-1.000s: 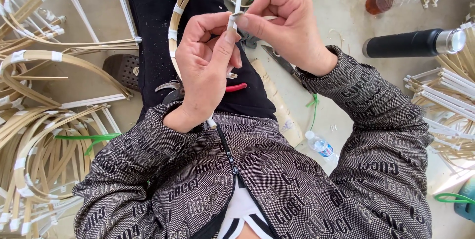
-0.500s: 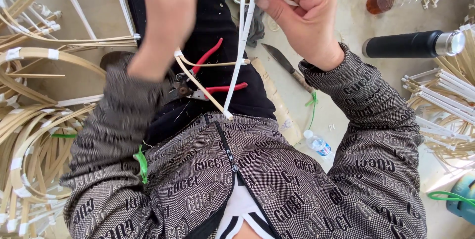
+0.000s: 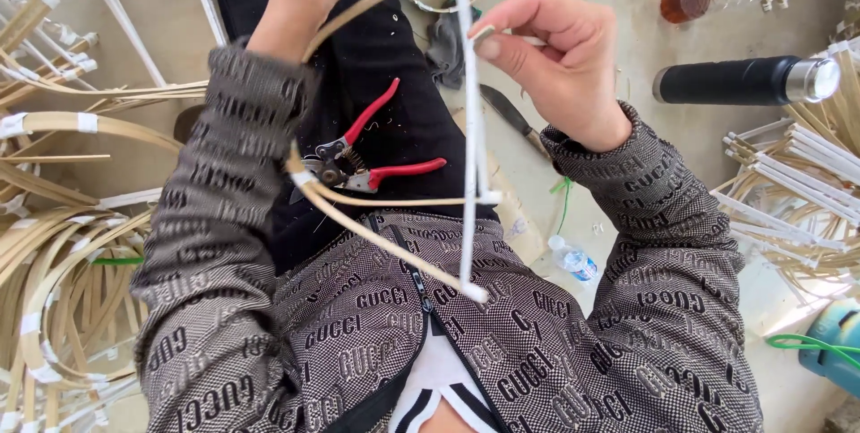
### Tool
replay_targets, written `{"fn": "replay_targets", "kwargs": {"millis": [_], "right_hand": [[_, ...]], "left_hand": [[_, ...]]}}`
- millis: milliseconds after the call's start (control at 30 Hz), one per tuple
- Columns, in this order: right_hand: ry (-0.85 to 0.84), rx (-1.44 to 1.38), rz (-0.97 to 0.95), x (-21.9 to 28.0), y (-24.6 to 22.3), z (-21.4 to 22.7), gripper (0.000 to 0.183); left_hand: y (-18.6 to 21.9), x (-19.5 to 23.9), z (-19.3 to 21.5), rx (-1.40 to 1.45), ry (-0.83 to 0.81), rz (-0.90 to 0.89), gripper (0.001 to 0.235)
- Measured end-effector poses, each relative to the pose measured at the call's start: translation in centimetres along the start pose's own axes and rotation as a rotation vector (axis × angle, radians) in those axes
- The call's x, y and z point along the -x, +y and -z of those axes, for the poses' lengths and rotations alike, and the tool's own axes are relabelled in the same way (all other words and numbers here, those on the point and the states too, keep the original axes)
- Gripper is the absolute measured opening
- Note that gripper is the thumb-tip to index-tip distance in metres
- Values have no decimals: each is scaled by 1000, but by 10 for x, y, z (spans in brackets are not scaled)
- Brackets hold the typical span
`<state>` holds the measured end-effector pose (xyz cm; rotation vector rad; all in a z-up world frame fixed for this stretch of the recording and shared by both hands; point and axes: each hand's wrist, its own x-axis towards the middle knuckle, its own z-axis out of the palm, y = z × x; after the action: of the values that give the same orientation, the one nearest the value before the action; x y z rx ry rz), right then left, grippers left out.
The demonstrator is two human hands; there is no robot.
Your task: Assembling bent bamboo strips and fastening white plastic clips to create frames.
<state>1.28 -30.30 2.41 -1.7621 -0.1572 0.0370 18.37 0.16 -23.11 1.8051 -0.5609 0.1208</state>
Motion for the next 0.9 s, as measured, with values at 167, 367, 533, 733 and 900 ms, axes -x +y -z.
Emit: {"fn": "replay_targets", "kwargs": {"millis": [167,367,533,733,900], "right_hand": [[-123,-72,-66,12,-5,-27,10],[-192,57,-34,21,-22,-46,11],[-164,126,-38,28,-35,-51,12],[-120,107,13,40,-37,-57,14],[-31,215,61,53,-28,-58,15]], "left_hand": [[185,-18,1,-92,-50,-248,2],[254,48,28,6,-131,-35,20],[278,55,40,34,-51,-36,23],[286,58,39,-136,21,-164,26],[306,61,39,-198,23,-293,26]]}}
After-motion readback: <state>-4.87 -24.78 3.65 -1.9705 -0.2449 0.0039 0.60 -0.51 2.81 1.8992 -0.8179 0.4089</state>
